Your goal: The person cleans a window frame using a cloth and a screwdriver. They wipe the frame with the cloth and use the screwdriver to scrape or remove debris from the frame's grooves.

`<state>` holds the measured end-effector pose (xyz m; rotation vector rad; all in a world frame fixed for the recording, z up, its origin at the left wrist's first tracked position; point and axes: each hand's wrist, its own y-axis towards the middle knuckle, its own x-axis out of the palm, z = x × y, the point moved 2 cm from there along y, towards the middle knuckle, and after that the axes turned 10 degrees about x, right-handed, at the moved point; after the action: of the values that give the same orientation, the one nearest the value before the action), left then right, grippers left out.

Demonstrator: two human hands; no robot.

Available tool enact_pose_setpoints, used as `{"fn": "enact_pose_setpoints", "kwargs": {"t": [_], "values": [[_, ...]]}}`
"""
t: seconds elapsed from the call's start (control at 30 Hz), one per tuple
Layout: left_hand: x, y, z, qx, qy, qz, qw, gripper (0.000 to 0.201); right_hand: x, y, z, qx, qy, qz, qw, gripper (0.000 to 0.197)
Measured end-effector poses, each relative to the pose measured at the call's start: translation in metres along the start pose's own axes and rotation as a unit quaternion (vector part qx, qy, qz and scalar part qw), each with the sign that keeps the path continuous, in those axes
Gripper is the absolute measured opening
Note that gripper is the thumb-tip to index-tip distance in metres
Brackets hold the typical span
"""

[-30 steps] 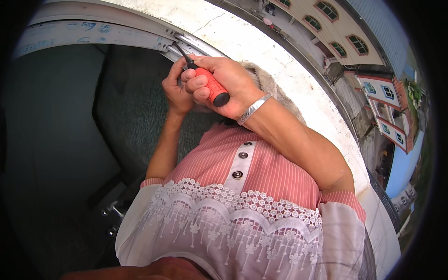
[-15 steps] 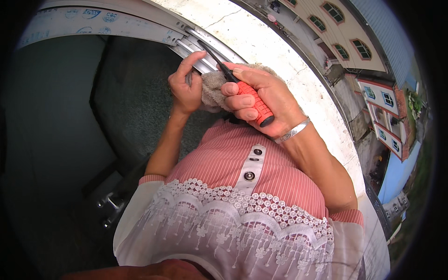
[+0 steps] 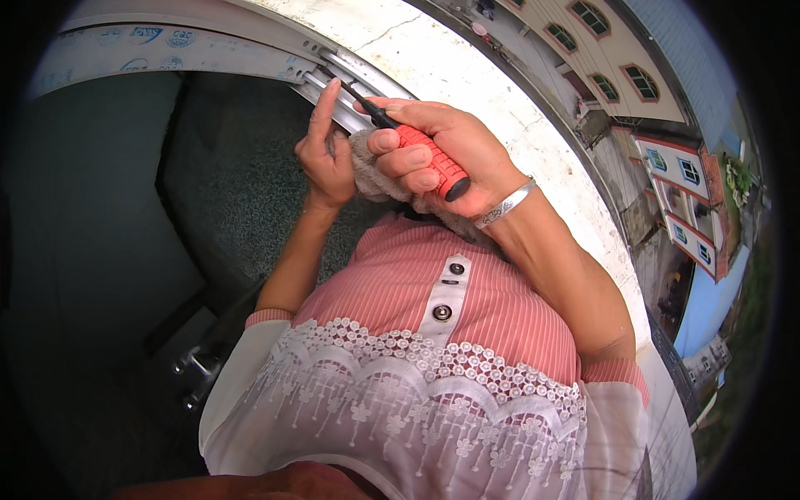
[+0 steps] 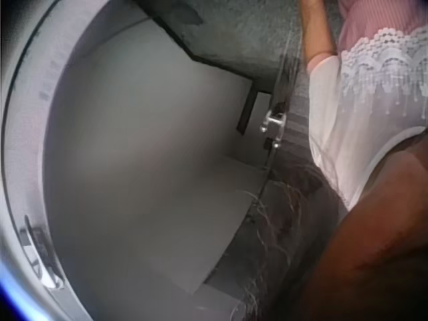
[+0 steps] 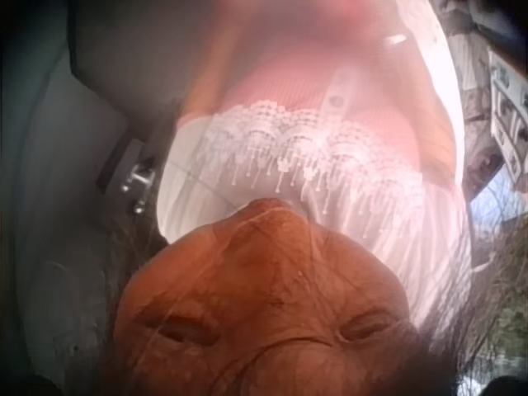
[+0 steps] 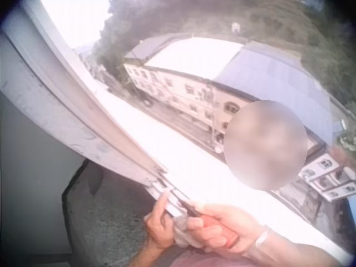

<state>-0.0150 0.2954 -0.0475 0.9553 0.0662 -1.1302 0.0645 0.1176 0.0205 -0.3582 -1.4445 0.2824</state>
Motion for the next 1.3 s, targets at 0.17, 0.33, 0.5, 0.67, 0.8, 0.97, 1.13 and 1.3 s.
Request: {"fn": "enact_pose_setpoints", "kwargs": {"t": [0.17, 0.33, 0.5, 0.67, 0.8, 0.97, 1.13, 1.3], "values": [[0.002, 0.000, 0.002, 0.002, -0.003, 0.003, 1.000, 0.065, -0.007, 0.008, 0.000, 0.018, 0.023, -0.055, 0.998, 0.019], [-0.001, 0.000, 0.006, -0.091, -0.013, -0.026, 0.995, 0.062, 0.008, 0.014, 0.004, -0.027, -0.012, 0.034, 0.999, 0.019], [-0.010, 0.007, 0.016, -0.146, 0.031, -0.072, 0.986, 0.063, 0.001, 0.017, 0.004, -0.029, -0.034, 0.061, 0.997, 0.020], [-0.018, 0.016, 0.025, -0.150, 0.045, -0.114, 0.981, 0.064, 0.003, 0.004, 0.012, -0.027, -0.012, 0.067, 0.997, 0.032], [-0.013, 0.016, 0.044, -0.147, 0.033, -0.121, 0.981, 0.065, -0.007, -0.020, 0.011, -0.019, -0.033, 0.061, 0.997, 0.035], [-0.003, 0.002, 0.048, -0.137, -0.004, -0.112, 0.984, 0.064, -0.012, -0.041, 0.022, -0.060, -0.166, 0.118, 0.977, 0.051], [-0.001, -0.005, 0.051, -0.104, 0.025, -0.084, 0.991, 0.064, -0.016, -0.051, 0.023, -0.057, -0.316, 0.129, 0.938, 0.064], [0.003, -0.020, 0.047, -0.112, 0.051, 0.000, 0.992, 0.073, 0.000, -0.047, 0.018, -0.074, -0.376, 0.158, 0.910, 0.059]]}}
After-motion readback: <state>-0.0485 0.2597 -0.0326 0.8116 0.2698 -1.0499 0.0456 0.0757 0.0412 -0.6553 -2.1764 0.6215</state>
